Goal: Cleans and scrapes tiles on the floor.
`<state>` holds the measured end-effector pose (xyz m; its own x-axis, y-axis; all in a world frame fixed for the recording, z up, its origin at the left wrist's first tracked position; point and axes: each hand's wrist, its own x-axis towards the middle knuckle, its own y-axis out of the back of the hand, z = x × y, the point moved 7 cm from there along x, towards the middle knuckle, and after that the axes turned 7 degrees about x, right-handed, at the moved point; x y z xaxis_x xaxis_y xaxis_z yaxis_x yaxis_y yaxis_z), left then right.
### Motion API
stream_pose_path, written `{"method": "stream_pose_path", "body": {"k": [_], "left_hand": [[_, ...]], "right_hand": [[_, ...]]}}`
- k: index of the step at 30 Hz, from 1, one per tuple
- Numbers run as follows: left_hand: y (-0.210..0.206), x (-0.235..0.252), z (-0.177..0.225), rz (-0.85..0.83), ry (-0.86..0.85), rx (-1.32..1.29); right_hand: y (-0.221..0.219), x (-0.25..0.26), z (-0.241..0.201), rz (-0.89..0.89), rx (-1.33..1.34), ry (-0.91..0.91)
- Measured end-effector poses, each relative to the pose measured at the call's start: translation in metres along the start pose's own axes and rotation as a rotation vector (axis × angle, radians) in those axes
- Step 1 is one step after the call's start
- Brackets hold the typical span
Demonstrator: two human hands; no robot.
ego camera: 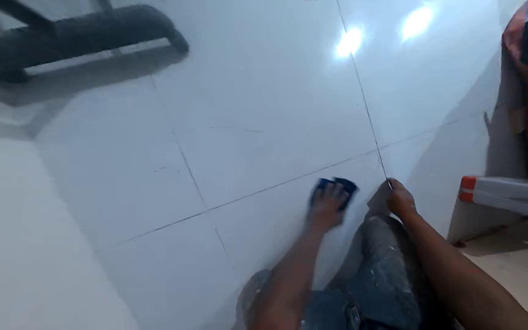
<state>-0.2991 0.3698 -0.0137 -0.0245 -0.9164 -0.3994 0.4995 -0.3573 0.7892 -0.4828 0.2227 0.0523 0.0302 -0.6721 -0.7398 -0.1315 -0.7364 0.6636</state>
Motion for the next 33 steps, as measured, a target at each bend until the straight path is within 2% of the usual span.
{"method": "stream_pose_path", "body": {"k": [2,4,5,7,9,11,12,14,16,19,20,21,24,25,29,31,33], "left_hand": [[0.027,-0.037,-0.094,0.271,0.272,0.130],[0.060,-0.081,-0.192,0.327,0.601,0.234],[0.079,-0.099,-0.224,0.333,0.813,0.204],[0.102,-0.114,-0.244,0.390,1.211,0.049],[0.101,-0.118,-0.239,0.482,1.398,0.026],[0.095,-0.114,-0.239,0.497,1.434,0.048],[0.092,-0.117,-0.237,0.483,1.430,0.062],[0.094,-0.114,-0.241,0.477,1.414,0.061],[0.094,-0.114,-0.242,0.472,1.401,0.050],[0.094,-0.117,-0.242,0.455,1.405,0.016],[0.093,-0.118,-0.244,0.458,1.408,0.020],[0.093,-0.118,-0.245,0.465,1.404,0.027],[0.094,-0.115,-0.243,0.485,1.370,0.003],[0.095,-0.114,-0.241,0.491,1.357,-0.008],[0.092,-0.117,-0.247,0.466,1.360,-0.003],[0.091,-0.116,-0.247,0.482,1.353,-0.005],[0.093,-0.115,-0.245,0.493,1.341,-0.014]], "right_hand": [[-0.007,-0.001,0.013,-0.051,-0.026,0.075],[-0.029,-0.011,0.002,-0.147,-0.102,0.236],[-0.039,-0.016,-0.016,-0.216,-0.148,0.324],[-0.058,-0.023,-0.067,-0.329,-0.240,0.540],[-0.071,-0.024,-0.116,-0.313,-0.279,0.705],[-0.074,-0.008,-0.145,-0.165,-0.245,0.661],[-0.082,-0.012,-0.150,-0.173,-0.235,0.618],[-0.099,-0.032,-0.155,-0.222,-0.237,0.662],[-0.092,-0.033,-0.152,-0.185,-0.219,0.674],[-0.057,0.016,-0.148,0.148,-0.136,0.539],[-0.055,0.022,-0.145,0.207,-0.127,0.476],[-0.062,0.018,-0.142,0.193,-0.126,0.432],[-0.090,-0.022,-0.131,-0.013,-0.150,0.406],[-0.080,-0.017,-0.121,0.009,-0.120,0.371],[-0.004,0.050,-0.071,0.290,0.000,0.104],[-0.015,0.044,-0.074,0.281,-0.029,0.167],[-0.040,0.022,-0.088,0.211,-0.089,0.373]]}}
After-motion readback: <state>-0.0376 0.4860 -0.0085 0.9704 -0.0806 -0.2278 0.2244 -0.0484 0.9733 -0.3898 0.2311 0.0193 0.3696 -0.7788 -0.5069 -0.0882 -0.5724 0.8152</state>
